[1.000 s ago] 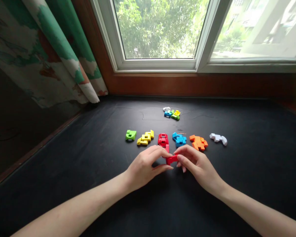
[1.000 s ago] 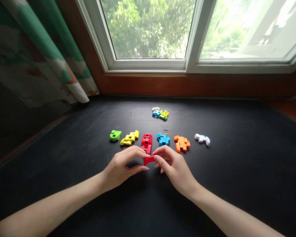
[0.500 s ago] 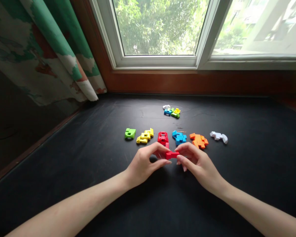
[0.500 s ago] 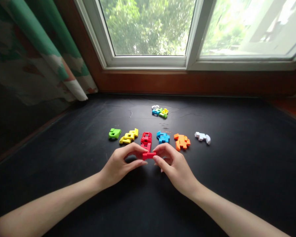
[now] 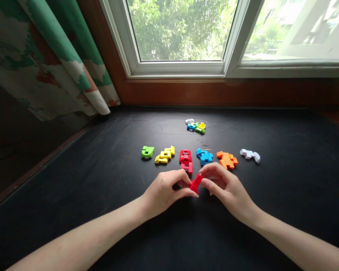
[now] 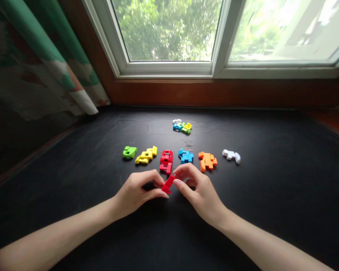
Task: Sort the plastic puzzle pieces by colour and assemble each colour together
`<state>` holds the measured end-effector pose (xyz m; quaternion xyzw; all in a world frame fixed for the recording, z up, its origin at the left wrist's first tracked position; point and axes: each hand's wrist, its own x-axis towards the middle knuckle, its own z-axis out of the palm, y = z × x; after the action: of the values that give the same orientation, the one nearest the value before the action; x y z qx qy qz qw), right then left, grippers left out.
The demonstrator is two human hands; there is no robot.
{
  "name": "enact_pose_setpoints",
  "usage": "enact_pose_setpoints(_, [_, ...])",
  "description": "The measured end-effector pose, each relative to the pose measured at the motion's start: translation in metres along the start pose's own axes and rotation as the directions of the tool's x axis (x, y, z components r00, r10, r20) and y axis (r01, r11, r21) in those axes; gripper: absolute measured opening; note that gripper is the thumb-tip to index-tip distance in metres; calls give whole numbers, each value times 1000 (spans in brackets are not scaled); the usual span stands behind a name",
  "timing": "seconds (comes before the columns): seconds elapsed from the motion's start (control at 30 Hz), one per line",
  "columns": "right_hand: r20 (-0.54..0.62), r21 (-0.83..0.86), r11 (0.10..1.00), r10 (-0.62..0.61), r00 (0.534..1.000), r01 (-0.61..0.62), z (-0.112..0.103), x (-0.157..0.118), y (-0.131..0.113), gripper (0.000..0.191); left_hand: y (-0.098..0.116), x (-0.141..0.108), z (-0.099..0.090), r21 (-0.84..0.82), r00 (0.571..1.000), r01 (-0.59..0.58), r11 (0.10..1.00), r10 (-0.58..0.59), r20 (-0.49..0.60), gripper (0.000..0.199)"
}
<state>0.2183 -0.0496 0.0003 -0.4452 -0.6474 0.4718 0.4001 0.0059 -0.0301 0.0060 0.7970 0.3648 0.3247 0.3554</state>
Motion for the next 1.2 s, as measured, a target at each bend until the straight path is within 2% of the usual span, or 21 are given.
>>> enact_pose_setpoints(0.1, [6, 3, 1000, -8, 1000, 8, 0, 0, -1, 20, -3, -2, 0, 129, 995, -97, 987, 98, 1, 23])
enact_pose_setpoints(0.23, [37, 16, 999, -41, 998, 41, 0, 1, -1, 17, -6, -3, 0, 199, 985, -168, 966, 170, 4, 21])
enact_pose_setpoints(0.57, [109, 12, 998, -57, 992, 56, -2, -1, -4, 26, -6, -3, 1, 207, 986, -163, 965, 166, 3, 10])
enact_pose_setpoints(0.73, [99, -47, 998, -43, 994, 48, -1, -1, -4, 28, -6, -3, -1, 215, 988, -157, 964, 153, 38, 4])
enact_pose_setpoints(0.9, [95, -39, 998, -41, 995, 45, -1, -1, -1, 28, -9, -2, -1, 178, 990, -135, 975, 124, 71, 2])
enact_pose_setpoints(1.0, [92, -7, 999, -40, 995, 41, -2, -1, -1, 29, -7, -1, -1, 157, 993, -118, 981, 113, 45, 5])
enact_pose_setpoints(1.2, [98, 65, 998, -22, 995, 15, -3, 0, 0, 28, -2, -2, -2, 167, 982, -140, 976, 158, -105, 11])
